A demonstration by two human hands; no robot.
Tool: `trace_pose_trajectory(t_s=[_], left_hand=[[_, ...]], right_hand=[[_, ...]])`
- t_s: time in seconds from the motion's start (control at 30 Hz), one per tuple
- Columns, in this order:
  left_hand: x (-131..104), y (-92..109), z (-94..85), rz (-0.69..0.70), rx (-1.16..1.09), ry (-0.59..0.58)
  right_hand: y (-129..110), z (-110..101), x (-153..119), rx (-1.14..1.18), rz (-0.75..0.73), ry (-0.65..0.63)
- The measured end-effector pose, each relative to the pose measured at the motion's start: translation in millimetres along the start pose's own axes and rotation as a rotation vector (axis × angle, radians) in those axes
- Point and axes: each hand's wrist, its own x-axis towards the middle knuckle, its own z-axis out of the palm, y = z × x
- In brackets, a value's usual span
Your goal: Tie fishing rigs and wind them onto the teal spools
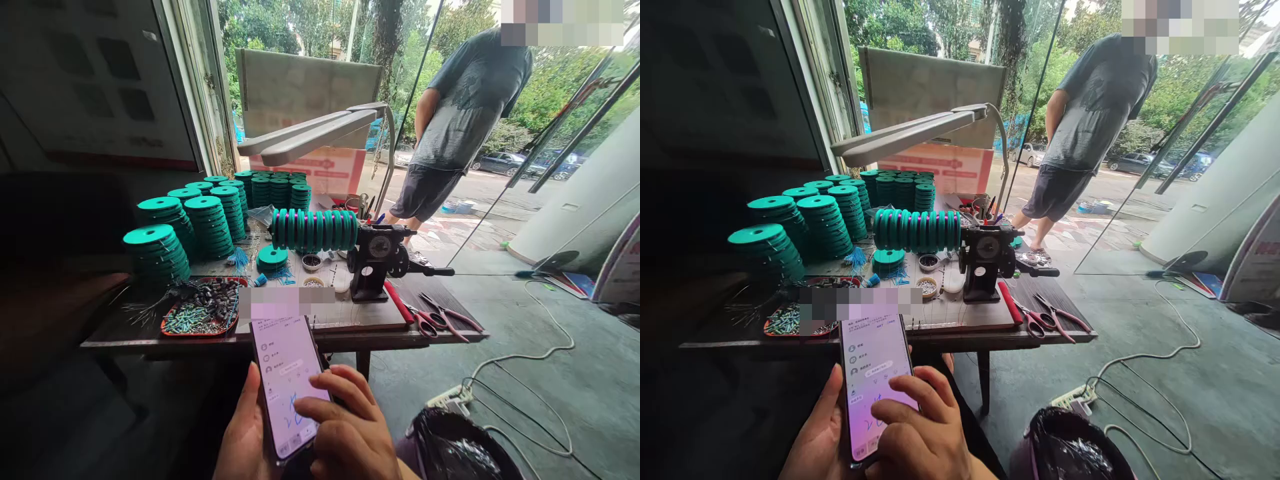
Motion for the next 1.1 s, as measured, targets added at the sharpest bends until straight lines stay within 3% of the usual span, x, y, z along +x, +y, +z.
trace_pose_trajectory(t_s=[0.1, 0.33, 0.8, 0.93, 1.1], left_hand=[[0, 0, -2.9, -0.02, -0.014, -0.007], [-2, 1, -9.2, -0.031, 0.033, 0.132], [-3, -3, -11.2, -0.015, -0.004, 0.164], [-1, -2, -11.2, -0.015, -0.023, 0.106], [1, -3, -10.6, 0.02, -0.004, -0.063]], right_hand=[[0, 5, 0, -0.003, -0.022, -0.008], [0, 13, -3, -0.014, -0.032, -0.053], [-1, 15, -7, -0.033, -0.024, -0.081], [-1, 13, -4, -0.054, -0.011, -0.094], [1, 10, 8, -0.13, 0.175, -0.093]])
